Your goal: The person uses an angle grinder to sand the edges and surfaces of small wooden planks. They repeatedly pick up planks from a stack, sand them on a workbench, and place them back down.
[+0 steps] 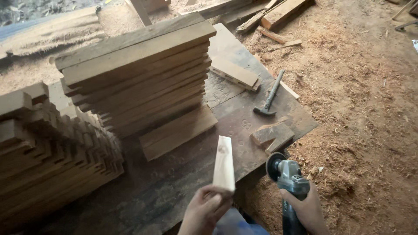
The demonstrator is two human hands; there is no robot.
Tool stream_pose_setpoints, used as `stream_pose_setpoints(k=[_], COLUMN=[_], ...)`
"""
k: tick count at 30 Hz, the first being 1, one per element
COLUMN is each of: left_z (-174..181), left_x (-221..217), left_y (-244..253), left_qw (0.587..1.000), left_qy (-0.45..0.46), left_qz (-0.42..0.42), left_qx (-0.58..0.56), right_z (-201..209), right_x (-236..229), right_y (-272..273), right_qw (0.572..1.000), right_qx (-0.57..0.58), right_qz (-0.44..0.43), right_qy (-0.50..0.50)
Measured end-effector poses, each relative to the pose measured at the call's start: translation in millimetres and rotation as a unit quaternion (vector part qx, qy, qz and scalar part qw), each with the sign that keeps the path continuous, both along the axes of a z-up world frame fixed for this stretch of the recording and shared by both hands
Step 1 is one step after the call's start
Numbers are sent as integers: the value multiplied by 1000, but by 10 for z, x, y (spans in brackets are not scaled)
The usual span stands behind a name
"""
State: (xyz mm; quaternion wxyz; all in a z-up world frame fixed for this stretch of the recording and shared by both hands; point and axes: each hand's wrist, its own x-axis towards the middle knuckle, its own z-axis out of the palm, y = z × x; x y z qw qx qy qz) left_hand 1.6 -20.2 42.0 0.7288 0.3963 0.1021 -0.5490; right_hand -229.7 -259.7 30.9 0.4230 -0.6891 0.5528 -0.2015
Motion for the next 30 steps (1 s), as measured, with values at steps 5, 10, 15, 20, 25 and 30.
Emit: stream_pose_setpoints(k=[5,10,15,20,25,30], left_z=[568,551,525,564,629,713], left_x=[36,46,97,36,-6,-30], left_y=[-325,-380,-436,-475,-494,-498], left_qw=[1000,999,999,999,998,999], left_qy=[0,4,11,11,1,11], left_qz=[22,29,36,42,40,34], left_qx=[-16,-26,-20,-16,-48,-34], right_z=[45,8,65,85,1,-60], right_x=[-45,-91,-103,-161,-139,-181], right_y=[9,65,65,0,-43,-85], right_qw=[1000,999,999,995,998,998], right_qx=[14,-9,5,79,54,41], right_qz=[-12,-15,-38,-57,-43,-37], right_qy=[1,-41,-27,5,-9,9])
